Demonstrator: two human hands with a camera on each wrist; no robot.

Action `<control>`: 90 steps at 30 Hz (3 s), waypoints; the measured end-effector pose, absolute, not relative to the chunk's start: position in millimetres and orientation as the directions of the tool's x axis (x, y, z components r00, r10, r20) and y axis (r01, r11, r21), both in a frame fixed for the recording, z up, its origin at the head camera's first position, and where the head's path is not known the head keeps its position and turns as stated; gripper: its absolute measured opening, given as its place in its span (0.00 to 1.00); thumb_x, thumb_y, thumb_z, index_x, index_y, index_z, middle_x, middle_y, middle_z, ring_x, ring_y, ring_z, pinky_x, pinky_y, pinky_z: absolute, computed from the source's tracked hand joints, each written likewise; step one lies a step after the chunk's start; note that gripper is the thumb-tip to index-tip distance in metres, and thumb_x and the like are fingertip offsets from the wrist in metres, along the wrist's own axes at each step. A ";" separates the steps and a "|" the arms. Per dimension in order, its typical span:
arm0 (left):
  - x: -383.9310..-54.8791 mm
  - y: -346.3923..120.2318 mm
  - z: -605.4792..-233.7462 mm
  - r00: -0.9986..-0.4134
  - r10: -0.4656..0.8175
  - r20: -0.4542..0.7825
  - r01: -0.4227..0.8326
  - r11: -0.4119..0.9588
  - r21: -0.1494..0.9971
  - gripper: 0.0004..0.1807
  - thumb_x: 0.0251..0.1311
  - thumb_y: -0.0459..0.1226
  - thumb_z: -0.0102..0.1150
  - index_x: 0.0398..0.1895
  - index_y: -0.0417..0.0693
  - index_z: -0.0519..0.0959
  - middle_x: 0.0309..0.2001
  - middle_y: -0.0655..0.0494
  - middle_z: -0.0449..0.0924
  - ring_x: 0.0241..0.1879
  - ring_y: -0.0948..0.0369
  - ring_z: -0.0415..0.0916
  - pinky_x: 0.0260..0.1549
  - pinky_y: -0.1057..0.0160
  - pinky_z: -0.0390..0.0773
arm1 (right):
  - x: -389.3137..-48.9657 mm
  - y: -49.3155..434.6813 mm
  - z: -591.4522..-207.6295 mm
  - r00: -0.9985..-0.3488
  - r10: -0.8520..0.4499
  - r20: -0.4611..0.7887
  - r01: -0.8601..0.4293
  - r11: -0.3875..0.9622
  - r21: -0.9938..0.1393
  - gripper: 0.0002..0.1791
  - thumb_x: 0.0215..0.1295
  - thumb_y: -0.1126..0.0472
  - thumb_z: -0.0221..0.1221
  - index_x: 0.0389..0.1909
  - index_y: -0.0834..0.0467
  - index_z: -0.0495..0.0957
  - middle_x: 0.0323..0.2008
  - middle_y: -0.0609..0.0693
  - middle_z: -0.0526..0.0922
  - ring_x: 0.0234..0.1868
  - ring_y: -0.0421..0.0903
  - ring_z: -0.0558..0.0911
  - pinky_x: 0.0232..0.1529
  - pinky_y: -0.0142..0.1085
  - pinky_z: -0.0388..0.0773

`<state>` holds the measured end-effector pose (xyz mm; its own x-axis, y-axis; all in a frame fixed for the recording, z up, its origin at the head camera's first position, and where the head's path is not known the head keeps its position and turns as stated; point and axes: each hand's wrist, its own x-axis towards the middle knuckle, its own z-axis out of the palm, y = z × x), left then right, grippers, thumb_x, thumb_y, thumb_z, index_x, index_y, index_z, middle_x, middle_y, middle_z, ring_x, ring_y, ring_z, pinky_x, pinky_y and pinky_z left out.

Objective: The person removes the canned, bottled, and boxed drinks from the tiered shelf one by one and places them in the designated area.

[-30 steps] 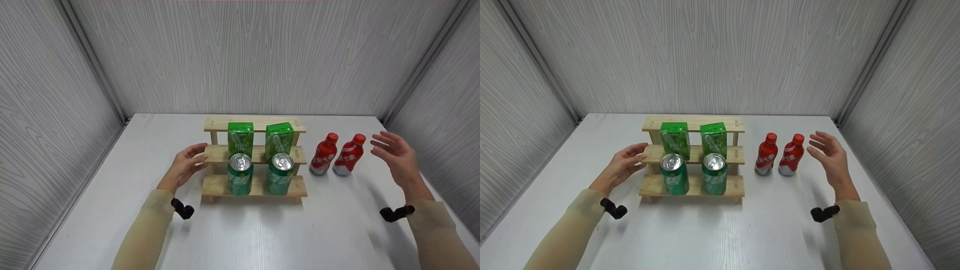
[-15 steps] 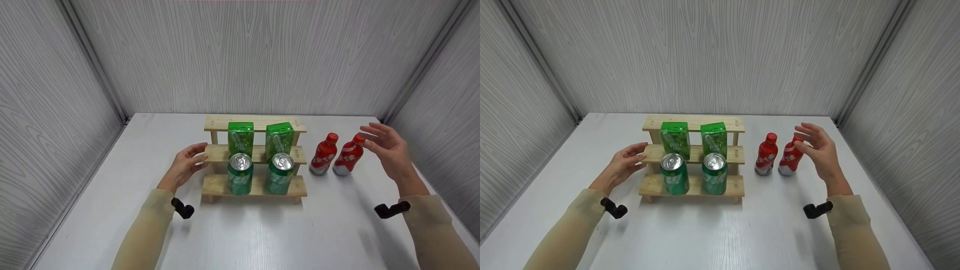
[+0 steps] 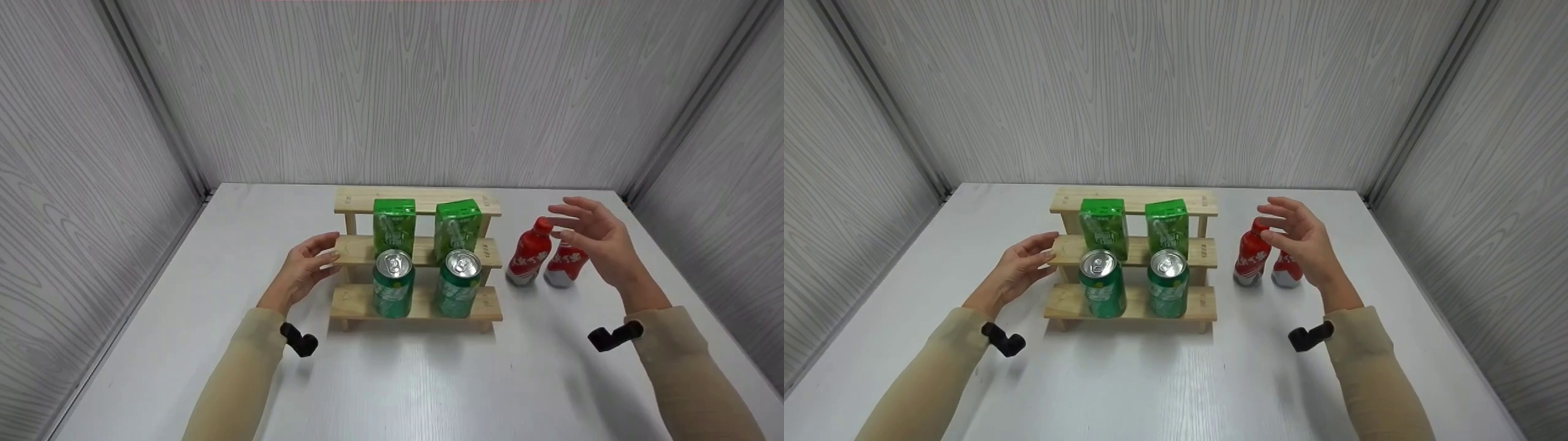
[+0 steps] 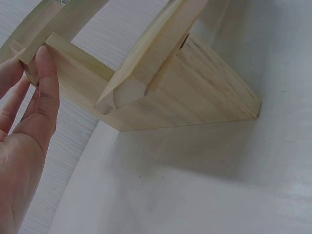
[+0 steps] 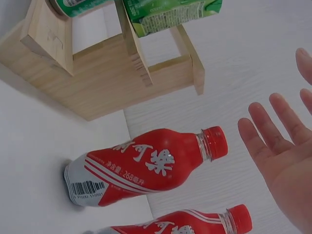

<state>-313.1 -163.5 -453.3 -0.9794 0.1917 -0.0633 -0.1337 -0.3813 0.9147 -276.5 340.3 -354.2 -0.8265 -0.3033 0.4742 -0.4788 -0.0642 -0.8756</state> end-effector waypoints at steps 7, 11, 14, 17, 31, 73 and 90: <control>-313.3 -162.6 -453.5 -0.981 0.182 -0.066 -0.132 -0.383 0.914 0.28 0.52 0.25 0.63 0.59 0.40 0.70 0.54 0.47 0.69 0.42 0.57 0.75 0.36 0.62 0.79 | -283.5 320.7 -357.3 -0.800 -0.388 0.458 -0.477 -0.052 -0.877 0.27 0.62 0.76 0.50 0.64 0.65 0.61 0.59 0.66 0.68 0.57 0.60 0.71 0.54 0.44 0.71; -312.7 -162.8 -453.1 -0.981 0.179 -0.072 -0.137 -0.384 0.913 0.27 0.52 0.25 0.63 0.58 0.40 0.70 0.55 0.46 0.69 0.42 0.57 0.75 0.35 0.62 0.79 | -287.1 311.6 -359.1 -0.770 -0.428 0.473 -0.487 -0.086 -0.869 0.27 0.62 0.77 0.49 0.63 0.67 0.61 0.59 0.68 0.67 0.57 0.61 0.70 0.54 0.44 0.71; -312.7 -162.8 -453.0 -0.982 0.174 -0.076 -0.139 -0.390 0.910 0.27 0.52 0.25 0.63 0.58 0.40 0.71 0.55 0.47 0.69 0.41 0.57 0.75 0.35 0.62 0.79 | -289.2 304.1 -359.4 -0.778 -0.438 0.451 -0.469 -0.073 -0.880 0.27 0.62 0.76 0.51 0.63 0.65 0.62 0.59 0.67 0.68 0.58 0.61 0.70 0.54 0.44 0.71; -312.7 -162.6 -453.0 -0.981 0.177 -0.074 -0.139 -0.389 0.911 0.27 0.53 0.24 0.62 0.58 0.40 0.70 0.55 0.47 0.69 0.41 0.57 0.75 0.35 0.62 0.79 | -291.0 296.3 -358.8 -0.789 -0.445 0.424 -0.446 -0.061 -0.893 0.27 0.62 0.75 0.52 0.63 0.63 0.63 0.60 0.65 0.68 0.58 0.60 0.69 0.54 0.44 0.71; -311.6 -165.3 -453.5 -0.979 0.195 -0.063 -0.139 -0.405 0.904 0.27 0.52 0.25 0.63 0.58 0.39 0.70 0.55 0.47 0.69 0.42 0.56 0.75 0.35 0.62 0.79 | -304.5 263.6 -360.2 -0.761 -0.516 0.394 -0.400 -0.106 -0.911 0.31 0.60 0.75 0.54 0.64 0.70 0.56 0.63 0.64 0.64 0.62 0.66 0.62 0.58 0.48 0.67; -311.0 -166.0 -456.0 -0.980 0.187 -0.072 -0.144 -0.405 0.903 0.28 0.51 0.25 0.64 0.58 0.39 0.70 0.55 0.46 0.69 0.43 0.56 0.75 0.36 0.62 0.79 | -328.6 224.2 -373.2 -0.836 -0.492 0.244 -0.276 -0.007 -0.961 0.34 0.55 0.72 0.63 0.62 0.55 0.62 0.55 0.58 0.74 0.54 0.55 0.72 0.54 0.45 0.69; -309.4 -166.2 -453.7 -0.981 0.185 -0.064 -0.134 -0.392 0.910 0.29 0.52 0.26 0.64 0.59 0.39 0.68 0.54 0.47 0.69 0.41 0.56 0.76 0.36 0.61 0.79 | -320.7 227.3 -371.3 -0.862 -0.434 0.263 -0.319 0.060 -0.946 0.31 0.54 0.68 0.66 0.59 0.53 0.65 0.56 0.56 0.73 0.55 0.56 0.73 0.54 0.50 0.69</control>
